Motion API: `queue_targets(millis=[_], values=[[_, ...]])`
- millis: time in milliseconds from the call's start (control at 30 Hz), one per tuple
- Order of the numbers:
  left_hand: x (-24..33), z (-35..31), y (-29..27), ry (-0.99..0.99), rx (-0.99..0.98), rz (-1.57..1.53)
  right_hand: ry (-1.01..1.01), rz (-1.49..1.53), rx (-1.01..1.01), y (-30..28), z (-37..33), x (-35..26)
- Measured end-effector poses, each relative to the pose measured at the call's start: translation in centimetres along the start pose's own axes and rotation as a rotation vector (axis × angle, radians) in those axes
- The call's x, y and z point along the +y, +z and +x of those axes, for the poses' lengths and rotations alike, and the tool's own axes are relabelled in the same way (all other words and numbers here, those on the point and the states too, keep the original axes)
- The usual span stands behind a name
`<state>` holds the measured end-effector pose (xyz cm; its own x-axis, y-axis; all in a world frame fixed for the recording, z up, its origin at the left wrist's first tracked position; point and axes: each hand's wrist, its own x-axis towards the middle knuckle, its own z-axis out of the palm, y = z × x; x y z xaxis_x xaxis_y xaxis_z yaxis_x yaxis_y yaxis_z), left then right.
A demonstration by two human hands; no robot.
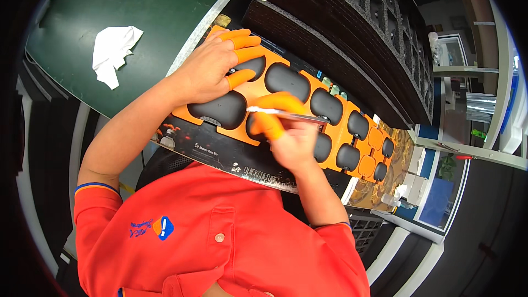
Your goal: The person cleans electronic components with a wipe and cleaning liquid, then packs them into a foam-lined tray.
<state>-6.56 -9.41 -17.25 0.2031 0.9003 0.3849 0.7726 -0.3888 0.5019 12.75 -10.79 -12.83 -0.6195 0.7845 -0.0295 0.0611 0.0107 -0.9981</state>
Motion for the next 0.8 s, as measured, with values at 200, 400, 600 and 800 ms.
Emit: queue_targets(millis=[200, 400, 600, 800], values=[[-0.1, -0.1, 0.3, 0.007, 0.033, 0.023, -0.664, -0.630, -0.033, 2.3, 0.2, 1.7], [0.0, -0.2, 0.4, 0.014, 0.044, 0.031, -0.573, -0.939, -0.048, 3.9, 0.2, 2.1], [-0.5, 0.1, 0.5, 0.013, 0.057, 0.059, -0.499, -0.922, -0.371, 1.9, 1.4, 1.4], [0.4, 1.3, 0.6, 0.057, 0.115, -0.047, -0.177, -0.087, 0.145, -3.1, -1.0, -0.1]])
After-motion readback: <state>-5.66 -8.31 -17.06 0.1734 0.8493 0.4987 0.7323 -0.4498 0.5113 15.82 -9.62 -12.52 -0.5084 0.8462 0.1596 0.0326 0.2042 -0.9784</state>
